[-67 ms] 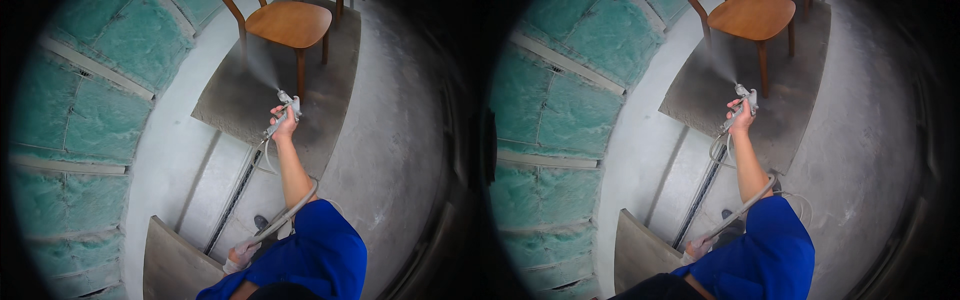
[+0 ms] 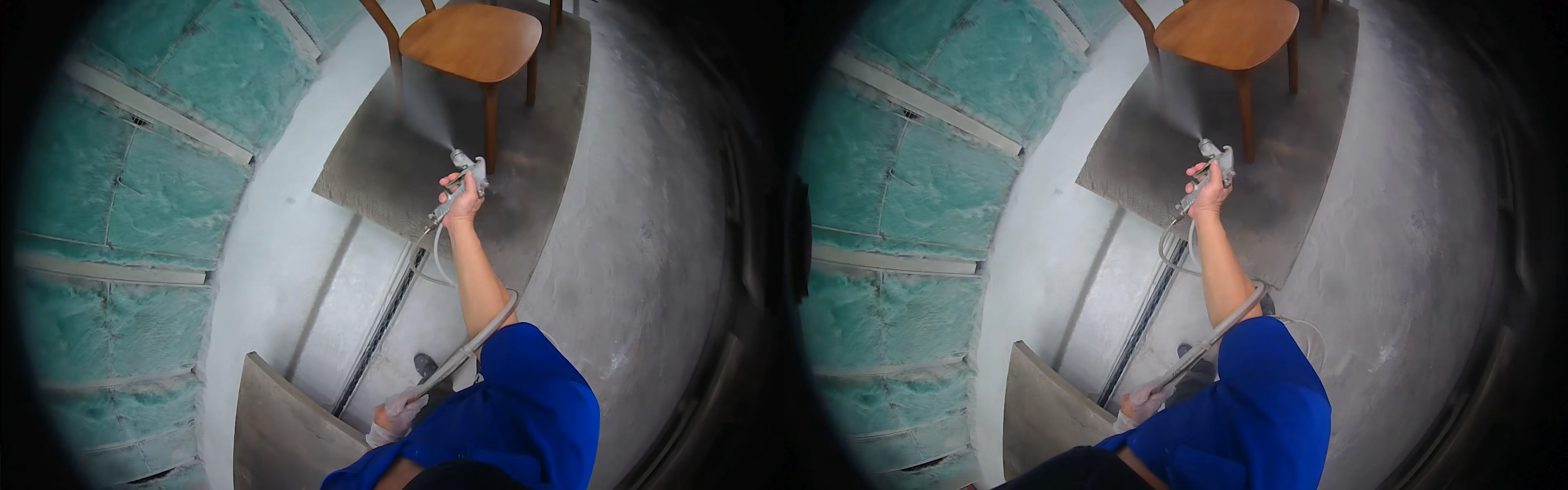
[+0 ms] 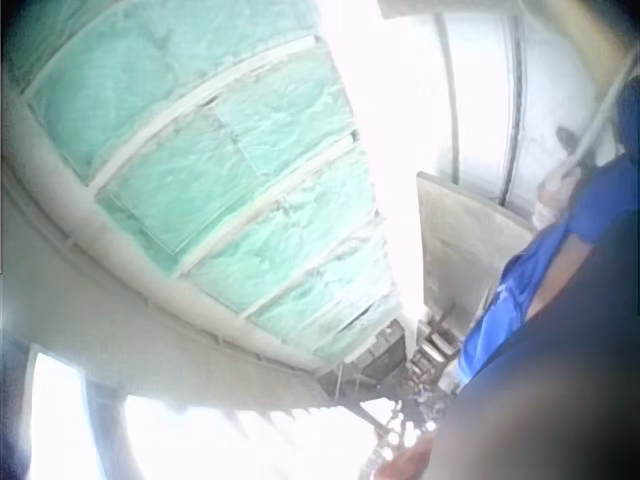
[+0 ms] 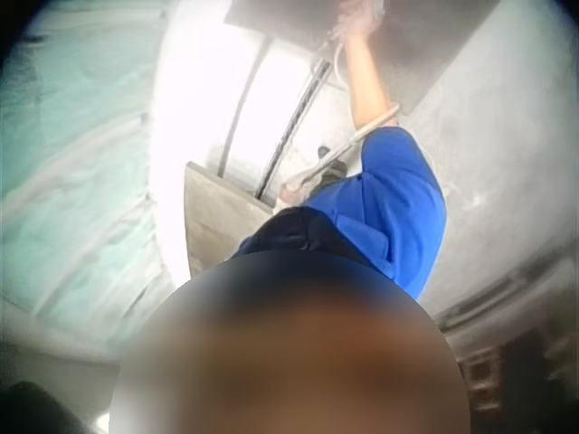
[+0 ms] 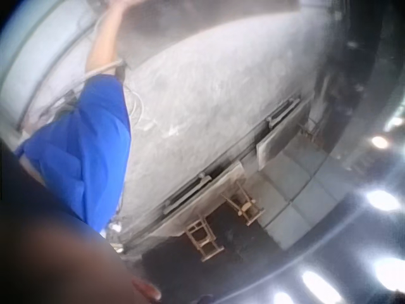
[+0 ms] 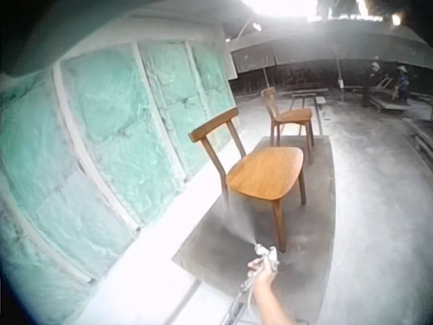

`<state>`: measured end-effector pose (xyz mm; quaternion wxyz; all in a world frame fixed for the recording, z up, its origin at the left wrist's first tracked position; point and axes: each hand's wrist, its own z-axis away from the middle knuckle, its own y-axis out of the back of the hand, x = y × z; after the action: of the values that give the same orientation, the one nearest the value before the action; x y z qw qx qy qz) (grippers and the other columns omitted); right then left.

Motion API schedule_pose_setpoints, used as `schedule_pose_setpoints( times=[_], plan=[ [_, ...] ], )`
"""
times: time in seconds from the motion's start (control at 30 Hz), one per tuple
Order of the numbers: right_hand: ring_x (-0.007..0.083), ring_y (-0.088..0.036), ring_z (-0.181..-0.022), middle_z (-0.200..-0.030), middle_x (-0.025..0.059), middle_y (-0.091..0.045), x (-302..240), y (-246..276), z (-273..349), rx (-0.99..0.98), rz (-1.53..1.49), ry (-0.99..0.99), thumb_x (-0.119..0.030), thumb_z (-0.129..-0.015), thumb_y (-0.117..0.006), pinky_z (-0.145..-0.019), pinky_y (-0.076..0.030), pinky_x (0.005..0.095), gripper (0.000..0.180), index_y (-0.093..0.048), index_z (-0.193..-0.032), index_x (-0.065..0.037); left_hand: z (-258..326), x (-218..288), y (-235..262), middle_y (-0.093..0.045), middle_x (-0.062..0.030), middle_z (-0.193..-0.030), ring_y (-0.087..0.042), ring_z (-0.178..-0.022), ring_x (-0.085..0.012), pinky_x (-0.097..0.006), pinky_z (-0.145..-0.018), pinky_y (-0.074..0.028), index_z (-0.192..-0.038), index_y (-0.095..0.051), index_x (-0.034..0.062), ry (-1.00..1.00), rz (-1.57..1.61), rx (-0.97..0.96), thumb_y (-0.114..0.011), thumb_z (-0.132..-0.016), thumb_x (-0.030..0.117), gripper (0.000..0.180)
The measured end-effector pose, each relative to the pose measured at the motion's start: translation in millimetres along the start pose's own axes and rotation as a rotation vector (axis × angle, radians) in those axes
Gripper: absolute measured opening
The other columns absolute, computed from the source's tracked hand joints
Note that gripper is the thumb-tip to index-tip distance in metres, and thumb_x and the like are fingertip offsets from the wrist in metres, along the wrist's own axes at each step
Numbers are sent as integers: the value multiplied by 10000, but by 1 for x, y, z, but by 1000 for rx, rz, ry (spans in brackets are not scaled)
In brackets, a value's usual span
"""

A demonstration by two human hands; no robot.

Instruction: The person uses a spray gun to apply a clear finish to wooden chairs in a workshop. They rotate each chair by hand to coat all sides, then move to the next chair and repeat the process.

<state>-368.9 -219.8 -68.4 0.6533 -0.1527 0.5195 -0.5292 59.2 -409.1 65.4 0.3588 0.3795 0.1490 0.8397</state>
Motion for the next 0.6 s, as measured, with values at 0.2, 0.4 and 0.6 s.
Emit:
schedule_pose_setpoints(
  times=[0.2, 0.4, 0.6],
  plan=[
    [142, -644, -670, -847, 24, -612, -42, -12, -13, 106, 331, -86, -281, -1083, -566, -442, -430, 290, 358, -535, -1426, -187, -27, 70, -39, -760, -78, -913, -736, -850, -206, -327, -775, -562, -1229, -782, 127, -119, 127, 165, -748, -997, 339, 316],
    [158, -665, -746, -908, 38, -641, -108, -66, 21, -229, 106, 113, -265, -1096, -511, -445, -439, 280, 385, -511, -1461, -141, -48, 75, -29, -781, -75, -944, -747, -844, -185, -325, -763, -570, -1254, -785, 140, -287, -17, 143, -741, -1006, 333, 317],
    [170, -685, -777, -870, 58, -652, -187, -137, 10, -381, -49, 131, -334, -1111, -503, -457, -445, 304, 265, -607, -1148, -94, -65, 99, -6, -800, -100, -992, -770, -872, -207, -337, -788, -595, -1297, -766, 113, -573, 177, 120, -770, -975, 165, 327]
  ],
)
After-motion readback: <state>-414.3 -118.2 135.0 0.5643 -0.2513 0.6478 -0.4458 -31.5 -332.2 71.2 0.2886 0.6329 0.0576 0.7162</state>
